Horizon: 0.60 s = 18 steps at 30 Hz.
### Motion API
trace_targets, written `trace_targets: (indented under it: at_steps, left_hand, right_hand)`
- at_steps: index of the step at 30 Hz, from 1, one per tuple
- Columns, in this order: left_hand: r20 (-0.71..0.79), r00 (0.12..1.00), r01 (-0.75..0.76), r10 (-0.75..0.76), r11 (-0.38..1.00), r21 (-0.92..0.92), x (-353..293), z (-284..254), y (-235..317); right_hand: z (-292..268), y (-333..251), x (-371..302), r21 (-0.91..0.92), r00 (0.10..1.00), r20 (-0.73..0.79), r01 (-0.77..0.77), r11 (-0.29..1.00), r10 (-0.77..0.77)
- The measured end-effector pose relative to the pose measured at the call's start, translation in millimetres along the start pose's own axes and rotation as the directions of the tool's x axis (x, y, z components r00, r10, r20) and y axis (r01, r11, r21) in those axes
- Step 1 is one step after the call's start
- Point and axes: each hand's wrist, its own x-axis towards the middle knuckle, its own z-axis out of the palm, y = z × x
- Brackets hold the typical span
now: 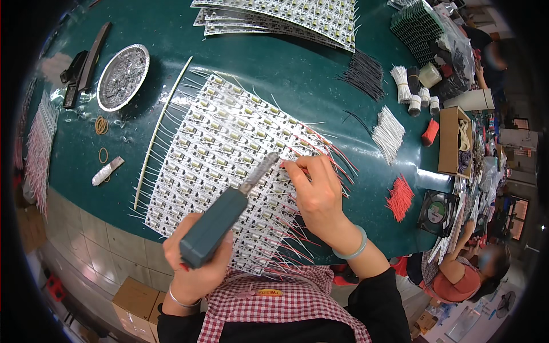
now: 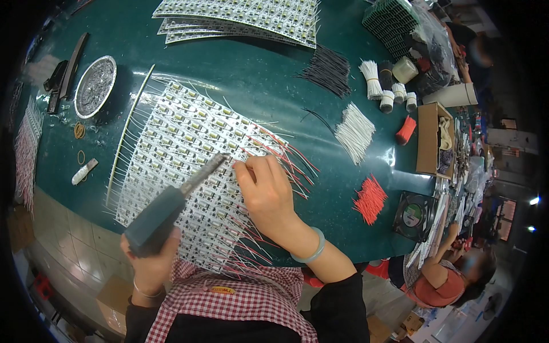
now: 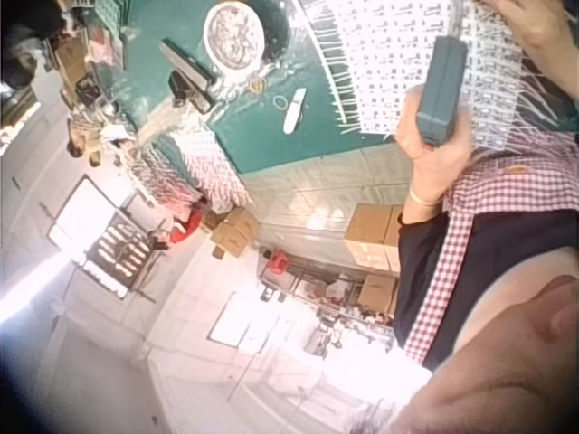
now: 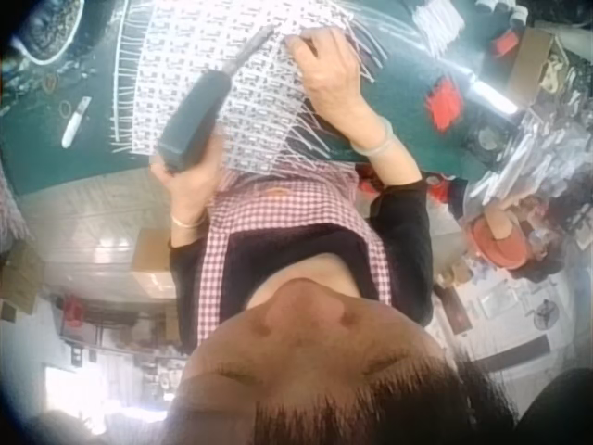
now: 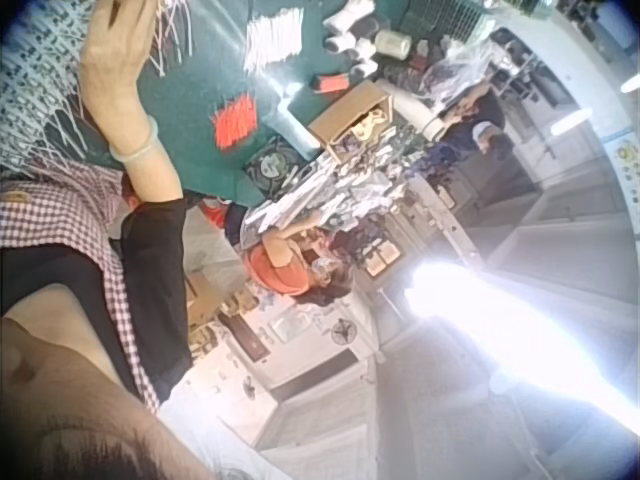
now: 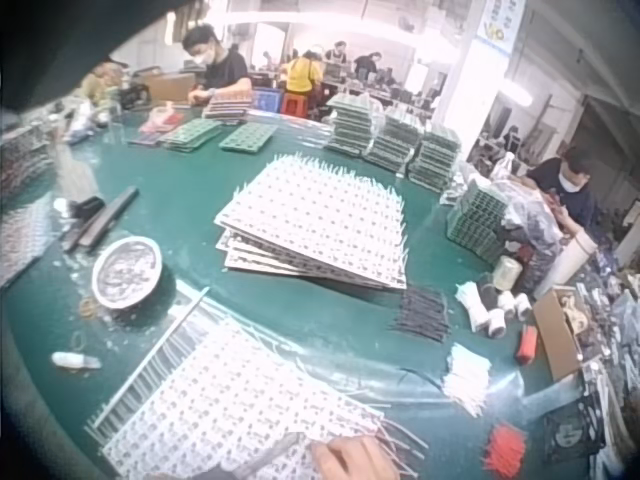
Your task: The person uses a soldering iron to attach red and white wires to a large LED panel on a green workbench. They repeatedly pick up wires, position them on the panel, and apply the soldering iron to secure the connections. The person occasionally adjusts the panel and organizes the wires during the process.
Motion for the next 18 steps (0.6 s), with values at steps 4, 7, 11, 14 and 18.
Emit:
trace_targets:
  at_steps: [4,7,11,14,18]
  left_hand:
    - [-0.341,0.924,-0.105,0.173,0.972,0.209,-7,-25,-13]
    - [-0.720,0.683,-0.267,0.125,0.960,-0.087,18,-48,0]
    - [-0.647,0.748,0.051,-0.144,0.986,-0.161,43,-77,-13]
    - [-0.506,0.847,-0.023,-0.160,0.942,-0.336,28,-60,-28]
    - [-0.346,0.884,0.165,-0.314,0.903,-0.397,-2,-34,-18]
  right_hand:
    - [-1,2,-1,-0.014,1.000,-0.003,-0.005,1.000,0.005]
    - [-3,1,1,-0.009,1.000,0.005,0.001,1.000,-0.001]
    - [-1,-1,1,0.013,1.000,0.000,0.008,1.000,-0.008]
    - [0,0,0,0.016,1.000,-0.012,-0.005,1.000,0.005]
    - [-2,-1,-3,0.029,0.998,-0.056,-0.012,1.000,0.013]
